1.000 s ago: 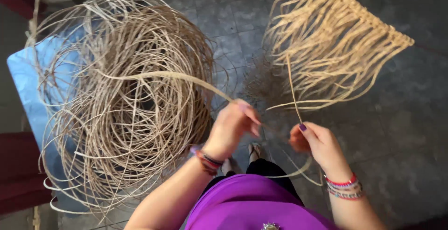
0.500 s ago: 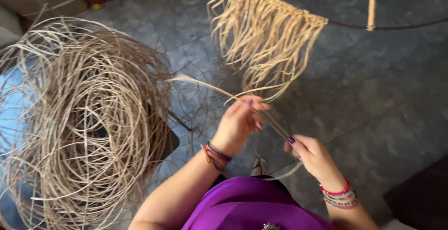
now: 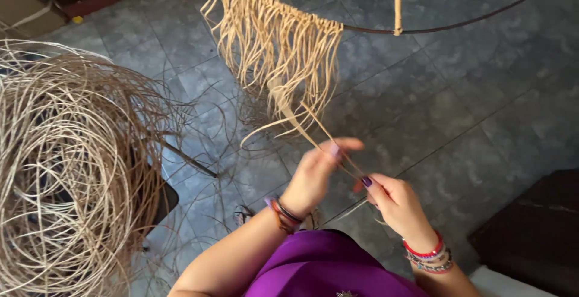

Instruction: Tying and weaving natural fibers onto a circular frame to create a decorative fringe

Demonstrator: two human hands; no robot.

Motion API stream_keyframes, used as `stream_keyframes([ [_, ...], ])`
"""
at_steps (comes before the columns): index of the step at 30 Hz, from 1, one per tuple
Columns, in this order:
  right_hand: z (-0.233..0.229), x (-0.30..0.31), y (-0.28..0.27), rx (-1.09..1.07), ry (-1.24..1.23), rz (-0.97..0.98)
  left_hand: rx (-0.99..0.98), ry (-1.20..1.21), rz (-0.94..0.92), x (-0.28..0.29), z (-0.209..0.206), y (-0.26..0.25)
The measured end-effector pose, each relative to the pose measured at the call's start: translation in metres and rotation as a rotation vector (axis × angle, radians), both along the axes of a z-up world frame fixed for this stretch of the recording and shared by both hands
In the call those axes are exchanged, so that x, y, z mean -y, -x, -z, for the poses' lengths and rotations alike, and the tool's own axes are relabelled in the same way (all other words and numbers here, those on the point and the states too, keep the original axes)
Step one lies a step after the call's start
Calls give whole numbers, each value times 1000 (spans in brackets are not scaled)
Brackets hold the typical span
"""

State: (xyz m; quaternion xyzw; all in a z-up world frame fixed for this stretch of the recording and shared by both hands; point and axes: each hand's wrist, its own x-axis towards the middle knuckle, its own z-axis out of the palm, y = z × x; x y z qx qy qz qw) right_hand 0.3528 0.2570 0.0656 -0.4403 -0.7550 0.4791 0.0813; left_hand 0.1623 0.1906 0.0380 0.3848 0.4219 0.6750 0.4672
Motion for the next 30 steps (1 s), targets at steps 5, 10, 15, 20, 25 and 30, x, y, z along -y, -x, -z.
stream_keyframes([
  [5,-7,-18,-27,38,116,-48,37,-66,-68,-15,-28,8],
  [10,-17,-30,-35,35,153,-43,74,-164,38,-30,-14,-31],
  [15,-17,-39,-43,108,115,-61,-23,-84,-31,-39,-15,-53],
  [20,-6,-53,-58,32,-1,-82,96,-31,-189,-54,0,-68],
  [25,-1,-71,-69,-129,-193,39,125,-47,-309,-61,8,-58],
  [30,-11,-98,-69,-49,-321,-82,-582,554,139,-37,-62,-18],
])
